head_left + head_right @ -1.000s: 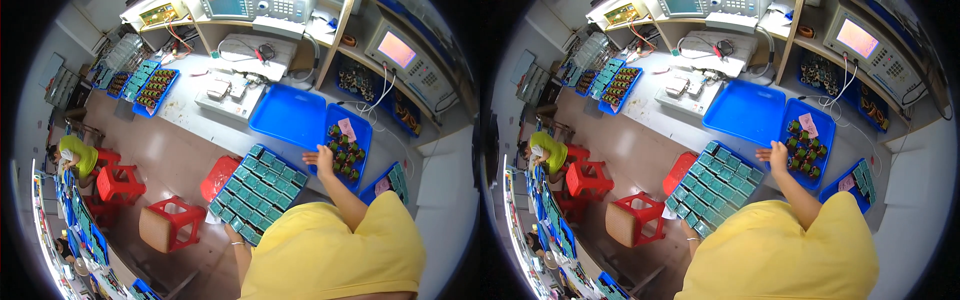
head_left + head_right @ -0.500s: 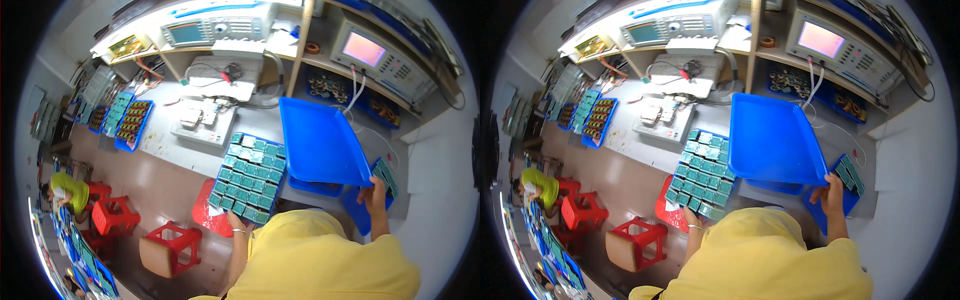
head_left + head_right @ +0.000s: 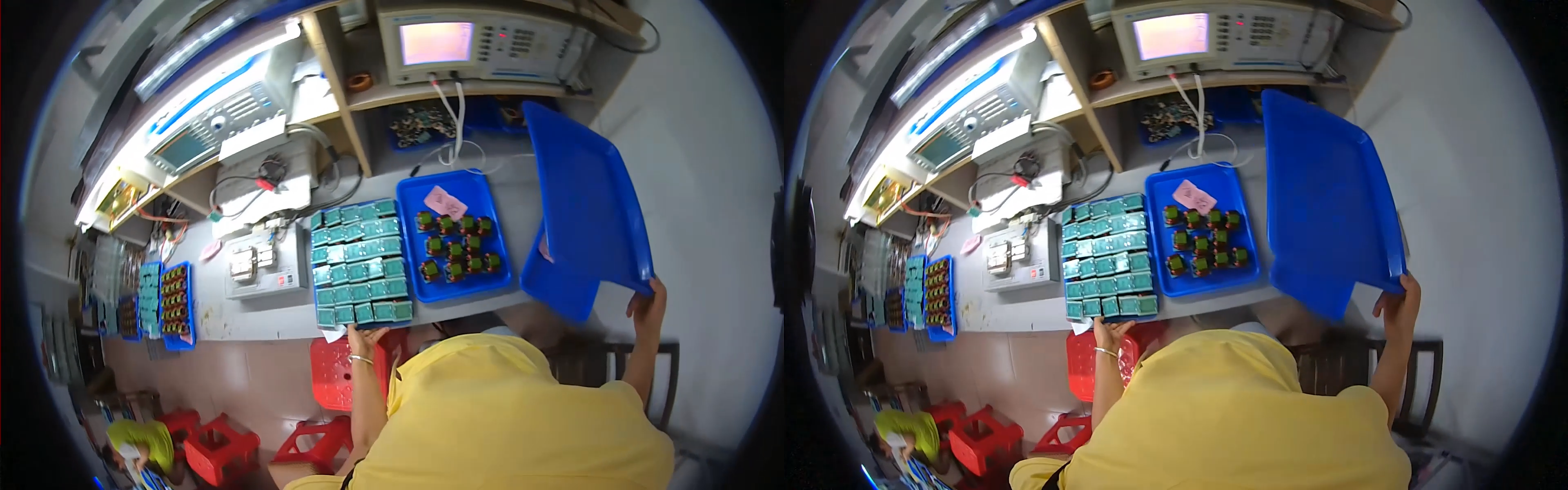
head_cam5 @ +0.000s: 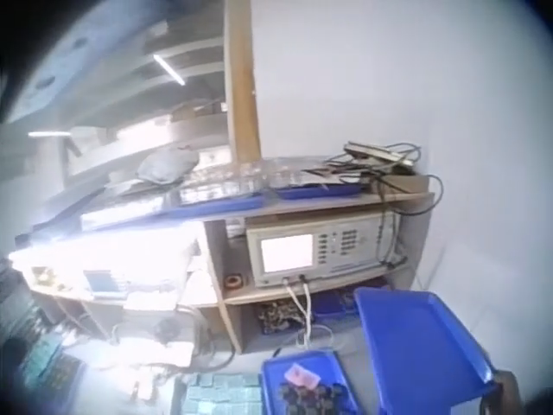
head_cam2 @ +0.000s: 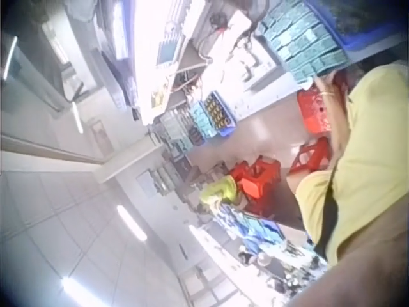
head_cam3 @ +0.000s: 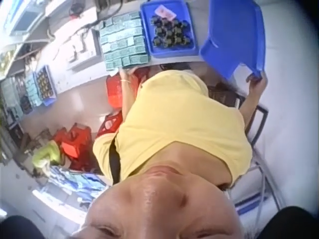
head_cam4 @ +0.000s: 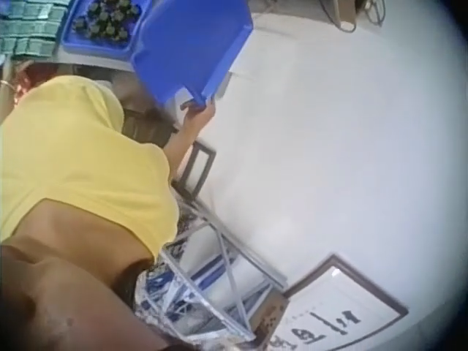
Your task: Organizing and assembling electronic components onto circuit boards and placing them into sorting trays.
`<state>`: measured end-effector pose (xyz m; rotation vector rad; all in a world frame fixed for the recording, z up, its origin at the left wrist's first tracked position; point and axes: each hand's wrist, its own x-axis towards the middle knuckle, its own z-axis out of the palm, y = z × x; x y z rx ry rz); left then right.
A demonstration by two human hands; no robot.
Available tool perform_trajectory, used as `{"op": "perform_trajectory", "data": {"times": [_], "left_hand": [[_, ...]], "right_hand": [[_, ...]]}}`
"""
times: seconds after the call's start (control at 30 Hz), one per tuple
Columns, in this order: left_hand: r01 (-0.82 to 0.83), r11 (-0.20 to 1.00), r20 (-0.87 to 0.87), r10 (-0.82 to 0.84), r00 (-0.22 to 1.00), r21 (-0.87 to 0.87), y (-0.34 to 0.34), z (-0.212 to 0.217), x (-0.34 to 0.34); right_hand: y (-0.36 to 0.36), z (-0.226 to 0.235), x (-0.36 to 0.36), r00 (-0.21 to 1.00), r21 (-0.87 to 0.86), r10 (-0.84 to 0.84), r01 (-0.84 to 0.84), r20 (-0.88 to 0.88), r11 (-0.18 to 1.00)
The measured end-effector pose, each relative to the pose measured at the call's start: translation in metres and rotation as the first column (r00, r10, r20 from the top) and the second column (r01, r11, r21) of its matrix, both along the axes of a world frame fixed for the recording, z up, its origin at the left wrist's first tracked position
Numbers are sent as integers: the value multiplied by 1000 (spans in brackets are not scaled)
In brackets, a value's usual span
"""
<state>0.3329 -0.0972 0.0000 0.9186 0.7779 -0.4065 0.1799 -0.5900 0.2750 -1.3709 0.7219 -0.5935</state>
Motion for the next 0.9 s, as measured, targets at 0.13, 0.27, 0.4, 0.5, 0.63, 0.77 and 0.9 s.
{"op": "perform_trajectory", "data": {"times": [0.13,0.27,0.4,0.5,0.63,0.77,0.9], "left_hand": [[-34,990,110,50,993,-140,-10,15,8],[1,957,-33,-11,999,-290,-17,-6,1],[713,689,174,-692,700,-132,-57,75,-21],[762,629,351,-685,638,-157,-77,151,-27],[552,754,432,-391,813,-357,-59,177,-52],[318,938,319,-345,883,135,-12,199,-105],[-16,987,252,-25,967,159,18,197,-168]], "right_hand": [[-6,5,-37,979,60,-194,191,56,980],[-21,-18,-85,981,50,-149,144,121,988],[15,-5,-81,999,11,-43,43,32,999],[49,-23,-77,988,137,138,-146,64,980],[80,-79,-62,870,-164,477,-493,-128,855],[154,-52,-11,537,171,842,-827,-44,536],[206,-76,11,441,65,895,-893,-63,445]]}}
